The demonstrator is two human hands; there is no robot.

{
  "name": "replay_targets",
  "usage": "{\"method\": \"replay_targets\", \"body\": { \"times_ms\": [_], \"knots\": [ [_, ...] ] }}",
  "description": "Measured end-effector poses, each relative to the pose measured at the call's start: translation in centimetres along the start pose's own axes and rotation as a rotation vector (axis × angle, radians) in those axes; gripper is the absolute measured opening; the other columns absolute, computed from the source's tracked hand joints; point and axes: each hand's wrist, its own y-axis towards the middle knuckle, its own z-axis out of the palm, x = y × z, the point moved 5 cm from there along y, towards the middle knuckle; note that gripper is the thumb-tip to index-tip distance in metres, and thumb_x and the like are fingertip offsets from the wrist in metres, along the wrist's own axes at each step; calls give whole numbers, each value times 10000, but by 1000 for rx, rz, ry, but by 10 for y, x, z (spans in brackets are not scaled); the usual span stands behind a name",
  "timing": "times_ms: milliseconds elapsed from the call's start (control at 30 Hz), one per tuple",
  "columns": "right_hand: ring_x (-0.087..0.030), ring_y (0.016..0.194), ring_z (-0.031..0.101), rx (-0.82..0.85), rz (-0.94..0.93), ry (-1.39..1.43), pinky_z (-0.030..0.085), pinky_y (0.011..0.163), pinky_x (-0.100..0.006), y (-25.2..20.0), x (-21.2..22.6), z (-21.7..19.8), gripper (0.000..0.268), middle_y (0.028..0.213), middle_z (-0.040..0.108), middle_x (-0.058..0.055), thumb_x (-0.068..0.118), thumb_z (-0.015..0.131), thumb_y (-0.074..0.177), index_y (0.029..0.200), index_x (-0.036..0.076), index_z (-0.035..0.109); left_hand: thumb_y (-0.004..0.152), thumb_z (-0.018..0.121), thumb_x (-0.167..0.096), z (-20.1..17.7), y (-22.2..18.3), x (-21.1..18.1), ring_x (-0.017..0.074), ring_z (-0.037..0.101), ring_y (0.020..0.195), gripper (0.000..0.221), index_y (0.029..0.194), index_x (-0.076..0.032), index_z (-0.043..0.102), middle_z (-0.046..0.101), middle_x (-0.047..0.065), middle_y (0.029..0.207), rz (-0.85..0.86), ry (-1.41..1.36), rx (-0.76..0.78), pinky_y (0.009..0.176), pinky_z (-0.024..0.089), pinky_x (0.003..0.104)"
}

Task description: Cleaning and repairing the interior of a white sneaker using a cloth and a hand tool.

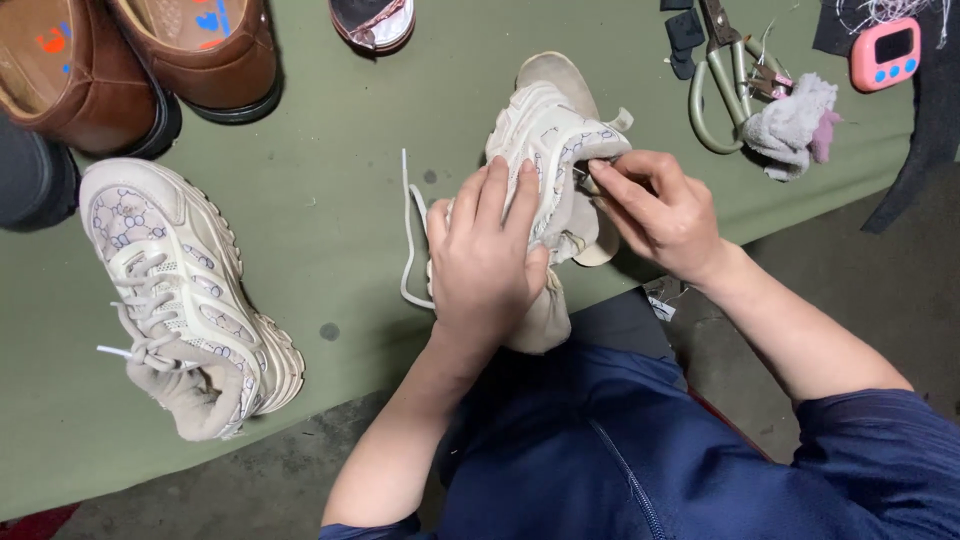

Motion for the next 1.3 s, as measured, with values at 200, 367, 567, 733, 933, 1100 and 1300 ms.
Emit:
{"method": "replay_targets", "body": {
  "times_ms": [200, 367, 567, 733, 933, 1100, 1300],
  "knots": [
    [-266, 863, 731, 119, -100, -37, 584, 686, -383, 25, -2, 2, 222, 1058, 653, -110, 71, 730, 997, 1207, 39, 793, 683, 758, -174, 11, -4, 13, 287, 610, 1223, 701, 1365, -104, 613, 618, 149, 1307, -80, -29, 47, 887, 472, 461],
    [-264, 896, 730, 275, -215, -83, 588, 774, -363, 51, -5, 3, 234, 1082, 663, -109, 34, 698, 1000, 1222, 44, 770, 709, 737, -167, 25, -13, 26, 292, 612, 1191, 675, 1366, -91, 602, 608, 144, 1307, -209, -124, 71, 872, 493, 483],
    [-188, 845, 671, 703, -389, -228, 509, 439, -289, 85, 6, 15, 468, 1204, 657, -77, 33, 689, 948, 1414, 58, 641, 775, 550, -135, 20, -15, 32, 236, 623, 980, 558, 1317, -29, 632, 644, 146, 1265, -337, -204, 30, 930, 333, 450],
    [-180, 889, 663, 865, -417, -263, 572, 432, -290, 92, 8, 17, 513, 1193, 602, -63, 40, 714, 896, 1398, 16, 609, 964, 602, 28, 23, -13, 20, 276, 678, 1050, 308, 1260, -44, 648, 632, 193, 1219, -315, -37, -38, 880, 474, 441],
    [-89, 727, 589, 880, -518, -424, 596, 487, -208, 80, 7, 25, 484, 1095, 546, -32, 51, 736, 934, 1407, 31, 637, 1018, 468, 14, 18, -10, 23, 354, 663, 1048, 296, 1279, 42, 605, 627, 291, 1226, -280, -75, -10, 846, 492, 443],
    [-97, 708, 600, 764, -515, -401, 470, 412, -230, 80, 12, 27, 417, 1122, 603, -35, -2, 710, 972, 1386, 38, 680, 1017, 474, 26, 20, -9, 25, 345, 670, 1008, 286, 1255, 59, 629, 647, 297, 1210, -264, -72, -32, 832, 500, 425],
    [-95, 695, 582, 760, -535, -400, 464, 412, -224, 80, 13, 31, 406, 1116, 597, -40, -34, 686, 984, 1386, 31, 679, 1019, 478, 48, 22, -11, 27, 344, 663, 984, 282, 1256, 72, 628, 642, 304, 1209, -268, -88, -42, 826, 507, 426]
  ]
}}
